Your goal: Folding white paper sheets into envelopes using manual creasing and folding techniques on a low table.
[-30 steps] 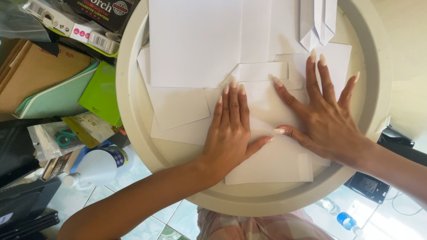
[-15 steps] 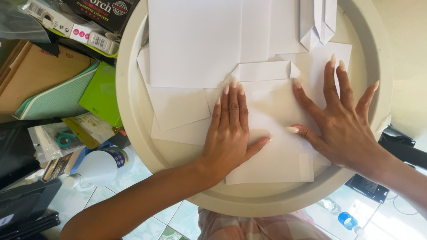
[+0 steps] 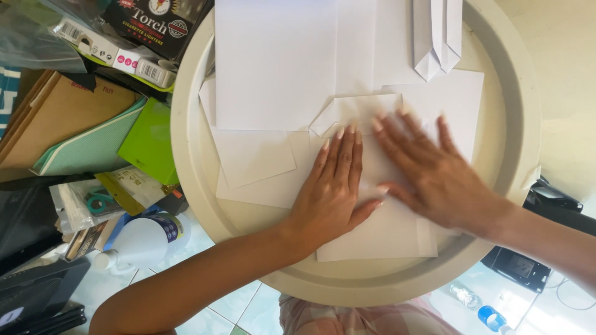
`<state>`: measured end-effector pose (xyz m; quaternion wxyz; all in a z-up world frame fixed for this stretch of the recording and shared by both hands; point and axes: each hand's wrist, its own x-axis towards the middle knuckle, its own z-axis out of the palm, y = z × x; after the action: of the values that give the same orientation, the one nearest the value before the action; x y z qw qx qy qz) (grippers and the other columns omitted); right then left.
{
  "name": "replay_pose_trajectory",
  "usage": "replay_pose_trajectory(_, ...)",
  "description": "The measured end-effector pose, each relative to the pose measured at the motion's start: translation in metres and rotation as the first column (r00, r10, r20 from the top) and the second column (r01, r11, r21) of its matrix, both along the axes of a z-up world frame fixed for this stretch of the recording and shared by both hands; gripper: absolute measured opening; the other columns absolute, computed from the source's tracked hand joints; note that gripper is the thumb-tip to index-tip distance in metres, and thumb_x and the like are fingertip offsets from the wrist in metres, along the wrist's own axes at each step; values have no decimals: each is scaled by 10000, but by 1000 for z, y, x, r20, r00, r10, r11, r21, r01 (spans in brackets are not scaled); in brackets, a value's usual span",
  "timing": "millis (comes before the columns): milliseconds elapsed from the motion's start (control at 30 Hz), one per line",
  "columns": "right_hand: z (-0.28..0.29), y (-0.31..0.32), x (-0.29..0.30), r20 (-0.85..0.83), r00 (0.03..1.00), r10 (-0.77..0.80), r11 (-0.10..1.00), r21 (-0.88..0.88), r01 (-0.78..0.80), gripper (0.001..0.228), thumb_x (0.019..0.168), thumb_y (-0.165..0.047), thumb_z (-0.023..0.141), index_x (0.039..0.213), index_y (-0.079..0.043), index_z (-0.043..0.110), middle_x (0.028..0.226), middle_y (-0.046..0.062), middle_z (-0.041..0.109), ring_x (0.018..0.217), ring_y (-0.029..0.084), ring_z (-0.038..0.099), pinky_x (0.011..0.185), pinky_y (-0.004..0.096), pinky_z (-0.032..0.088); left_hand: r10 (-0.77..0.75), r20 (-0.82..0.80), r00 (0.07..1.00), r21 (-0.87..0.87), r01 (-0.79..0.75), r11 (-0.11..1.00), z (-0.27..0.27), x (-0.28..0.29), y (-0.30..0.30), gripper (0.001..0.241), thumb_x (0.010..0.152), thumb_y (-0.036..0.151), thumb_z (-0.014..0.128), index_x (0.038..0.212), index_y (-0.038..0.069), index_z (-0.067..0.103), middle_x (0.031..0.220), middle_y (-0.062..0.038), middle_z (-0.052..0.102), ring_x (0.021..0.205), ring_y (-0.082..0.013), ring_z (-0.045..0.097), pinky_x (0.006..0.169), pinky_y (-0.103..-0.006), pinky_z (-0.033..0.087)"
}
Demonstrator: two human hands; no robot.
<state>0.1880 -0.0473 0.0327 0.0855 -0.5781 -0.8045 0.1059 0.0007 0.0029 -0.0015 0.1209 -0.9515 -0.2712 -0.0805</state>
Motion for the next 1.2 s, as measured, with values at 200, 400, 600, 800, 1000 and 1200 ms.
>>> replay_pose_trajectory(200, -1, -17, 6, 187, 979, -79, 995, 74, 66, 787, 869, -558, 284, 1477, -75, 155, 1492, 112, 289, 1385, 260, 245, 1024, 670, 143, 173, -15, 985, 9, -172, 985, 4, -4, -6, 1071, 831, 818, 263, 1354, -115, 318, 1398, -267, 359, 1327, -334, 355, 1120, -375, 264)
replay_pose_trajectory(400, 14, -10, 21, -120, 986, -119, 991, 55, 126, 593, 820, -355, 543, 1326, -55, 466, 1366, 122, 488, 1243, 321, 470, 1018, 569, 350, 211, -53, 976, 45, -209, 977, 7, -5, -7, 1056, 828, 818, 265, 1362, -91, 329, 1412, -243, 351, 1327, -315, 357, 1113, -378, 268)
replay_pose_trajectory(600, -5, 24, 43, -290, 858, -423, 906, -108, 410, 482, 754, -262, 754, 1134, -37, 559, 926, 84, 566, 777, 195, 549, 722, 323, 447, 182, 28, 983, 30, -183, 983, 6, -9, 0, 920, 874, 721, 359, 1355, -62, 370, 1421, -209, 358, 1302, -267, 423, 1058, -389, 347)
replay_pose_trajectory(800, 19, 35, 40, -564, 517, -644, 761, -538, 361, 201, 740, -126, 769, 713, -28, 596, 690, -3, 565, 621, 79, 502, 565, 207, 361, 122, 570, 812, -379, 128, 916, 15, -20, 48, 727, 928, 337, 662, 1422, 18, 235, 1494, -208, 239, 1356, -361, 412, 1105, -435, 400)
replay_pose_trajectory(1000, 42, 34, 31, -702, 380, -602, 798, -528, 289, 211, 690, 20, 700, 892, 49, 647, 876, 135, 692, 788, 194, 672, 784, 262, 559, 532, 590, 607, -803, 379, 459, 58, -17, 62, 554, 816, 272, 680, 592, 151, 187, 602, 67, 132, 561, -63, 145, 504, -217, 126)
replay_pose_trajectory(1200, 51, 28, 34, -780, 334, -530, 835, -412, 364, 284, 742, -6, 662, 1022, 19, 624, 952, 134, 666, 854, 173, 649, 818, 257, 554, 555, 649, 520, -759, 493, 425, 65, -19, 55, 531, 812, 232, 669, 580, 150, 199, 605, 62, 146, 574, -71, 160, 500, -219, 127)
